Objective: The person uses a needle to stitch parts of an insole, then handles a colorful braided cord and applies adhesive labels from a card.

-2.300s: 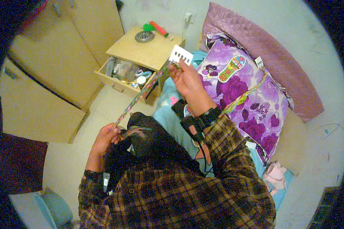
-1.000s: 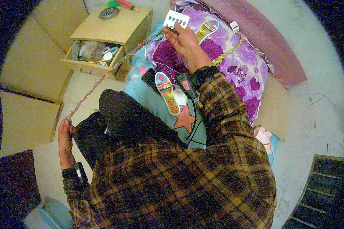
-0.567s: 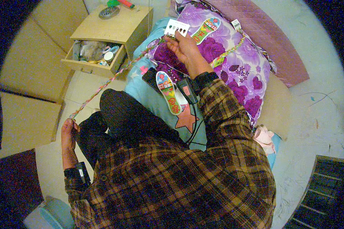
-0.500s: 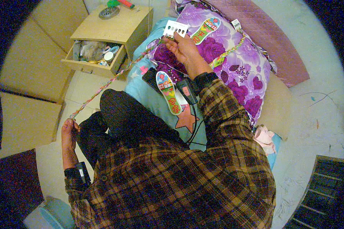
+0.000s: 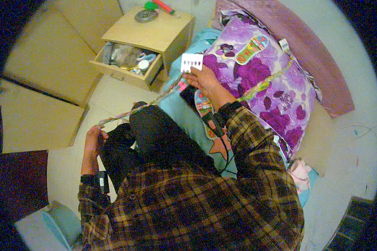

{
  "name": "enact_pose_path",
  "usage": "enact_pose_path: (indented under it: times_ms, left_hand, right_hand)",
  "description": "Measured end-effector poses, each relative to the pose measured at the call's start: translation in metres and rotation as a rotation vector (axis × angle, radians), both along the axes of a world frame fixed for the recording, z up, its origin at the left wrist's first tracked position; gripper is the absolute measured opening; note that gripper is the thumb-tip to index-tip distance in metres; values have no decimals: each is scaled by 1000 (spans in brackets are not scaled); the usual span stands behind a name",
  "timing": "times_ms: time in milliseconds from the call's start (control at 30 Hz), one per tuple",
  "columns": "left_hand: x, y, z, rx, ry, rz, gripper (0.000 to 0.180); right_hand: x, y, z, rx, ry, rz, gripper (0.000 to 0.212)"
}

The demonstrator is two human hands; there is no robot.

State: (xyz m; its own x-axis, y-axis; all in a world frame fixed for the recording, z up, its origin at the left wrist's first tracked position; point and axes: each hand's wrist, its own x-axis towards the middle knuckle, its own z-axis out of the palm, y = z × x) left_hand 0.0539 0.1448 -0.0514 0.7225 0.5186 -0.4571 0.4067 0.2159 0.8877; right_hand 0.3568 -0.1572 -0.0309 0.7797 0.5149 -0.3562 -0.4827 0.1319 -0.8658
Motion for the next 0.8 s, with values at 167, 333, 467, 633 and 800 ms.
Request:
enact_pose_path:
  times_ms: [167,333,467,633,800]
  left_hand:
    - [41,10,5,-8,64,-119,14]
    - [96,30,30,226,-40,30,16]
    - [163,55,78,344,-400,192,31]
    - [198,79,46,747,-232,-58,74]
    - [122,46,-40,582,103,-290,61]
  right_hand:
    - [11,40,-61,-84,-357,269,25]
    - [14,107,-2,-27,-130,120,25]
    - [36,144,37,118,-292,-43,23]
    - [63,194,20,104,-439,-209,20]
    - [78,197,-79,-241,-445,-17,21]
